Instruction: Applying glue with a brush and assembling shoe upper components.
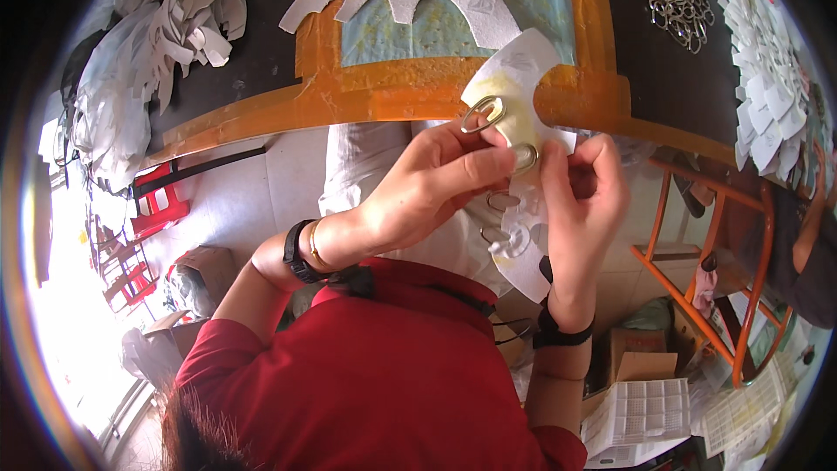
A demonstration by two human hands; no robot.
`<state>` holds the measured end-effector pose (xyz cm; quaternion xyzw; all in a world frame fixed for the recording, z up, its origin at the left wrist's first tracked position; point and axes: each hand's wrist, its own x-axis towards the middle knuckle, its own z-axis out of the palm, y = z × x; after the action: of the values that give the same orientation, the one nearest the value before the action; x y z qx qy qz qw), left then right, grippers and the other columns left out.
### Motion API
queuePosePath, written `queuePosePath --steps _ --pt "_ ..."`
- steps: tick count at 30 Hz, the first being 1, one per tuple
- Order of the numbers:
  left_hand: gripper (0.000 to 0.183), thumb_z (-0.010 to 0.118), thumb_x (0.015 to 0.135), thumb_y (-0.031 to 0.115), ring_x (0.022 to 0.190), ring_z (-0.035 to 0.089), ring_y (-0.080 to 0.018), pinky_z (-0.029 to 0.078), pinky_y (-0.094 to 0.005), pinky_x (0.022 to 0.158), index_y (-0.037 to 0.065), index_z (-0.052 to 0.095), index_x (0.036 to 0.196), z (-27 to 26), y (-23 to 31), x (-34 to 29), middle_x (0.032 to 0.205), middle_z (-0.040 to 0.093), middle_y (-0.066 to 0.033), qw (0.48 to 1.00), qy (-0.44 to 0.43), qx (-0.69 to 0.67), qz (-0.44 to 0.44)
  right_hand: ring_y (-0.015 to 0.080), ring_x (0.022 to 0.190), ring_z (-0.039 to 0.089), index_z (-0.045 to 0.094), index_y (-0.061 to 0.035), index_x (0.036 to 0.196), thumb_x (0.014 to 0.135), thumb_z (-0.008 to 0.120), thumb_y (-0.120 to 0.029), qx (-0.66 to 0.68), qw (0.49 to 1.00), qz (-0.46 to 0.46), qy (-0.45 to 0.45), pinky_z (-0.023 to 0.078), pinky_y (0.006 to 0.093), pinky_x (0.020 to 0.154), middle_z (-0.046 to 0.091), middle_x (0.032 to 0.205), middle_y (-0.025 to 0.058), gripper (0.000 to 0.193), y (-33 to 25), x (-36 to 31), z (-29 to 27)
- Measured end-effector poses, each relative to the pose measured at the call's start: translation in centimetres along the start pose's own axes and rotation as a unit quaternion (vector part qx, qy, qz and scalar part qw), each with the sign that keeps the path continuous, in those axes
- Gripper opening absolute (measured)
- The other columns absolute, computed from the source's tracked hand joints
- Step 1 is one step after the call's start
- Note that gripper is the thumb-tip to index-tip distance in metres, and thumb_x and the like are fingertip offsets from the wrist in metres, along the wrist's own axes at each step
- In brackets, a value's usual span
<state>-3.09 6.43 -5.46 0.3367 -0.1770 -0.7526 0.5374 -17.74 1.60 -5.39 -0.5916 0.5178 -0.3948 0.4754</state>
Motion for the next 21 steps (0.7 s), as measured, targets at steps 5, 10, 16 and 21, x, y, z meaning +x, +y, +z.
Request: queuePosePath --steps 5,10,16,21 --pt "0.019 0.054 0.089 0.019 0.089 0.053 -0.0090 0.043 -0.0254 0.082 0.001 0.056 0.095 -0.1 -0.3 0.8 0.099 0.059 -0.0043 0.998 0.040 -0.011 0.039 0.0040 0.071 0.040 0.054 -0.0025 0.095 0.092 0.046 -0.021 0.018 0.999 0.021 0.021 0.033 0.0193 0.062 0.048 0.078 -0.0023 0.020 -0.4 0.4 -0.5" --pt "0.021 0.052 0.090 0.020 0.092 0.054 -0.0103 0.042 -0.0262 0.085 0.001 0.055 0.097 0.1 -1.1 1.3 0.099 0.059 -0.0045 0.996 0.048 -0.002 0.075 0.0098 0.069 0.052 0.058 -0.0035 0.099 0.084 0.057 -0.005 -0.063 0.956 -0.179 0.226 0.042 0.0243 0.062 0.055 0.079 0.0010 0.015 -1.8 0.6 -1.0" --pt "0.018 0.056 0.088 0.017 0.084 0.053 -0.0071 0.043 -0.0230 0.079 -0.001 0.058 0.090 1.2 -0.8 1.8 0.089 0.059 -0.0023 0.989 0.070 -0.086 0.097 0.0199 0.066 0.053 0.064 -0.0044 0.082 0.067 0.071 -0.002 -0.296 0.898 -0.325 0.031 0.043 0.0309 0.057 0.057 0.072 0.0043 0.016 -2.9 0.7 0.6" --pt "0.022 0.053 0.089 0.019 0.084 0.053 -0.0069 0.044 -0.0225 0.078 -0.002 0.057 0.093 0.4 -1.5 2.0 0.092 0.060 -0.0039 0.989 0.057 -0.049 0.124 0.0203 0.064 0.053 0.063 -0.0043 0.080 0.066 0.070 -0.001 -0.305 0.891 -0.334 0.031 0.042 0.0314 0.056 0.056 0.072 0.0041 0.016 -2.8 0.9 1.2"
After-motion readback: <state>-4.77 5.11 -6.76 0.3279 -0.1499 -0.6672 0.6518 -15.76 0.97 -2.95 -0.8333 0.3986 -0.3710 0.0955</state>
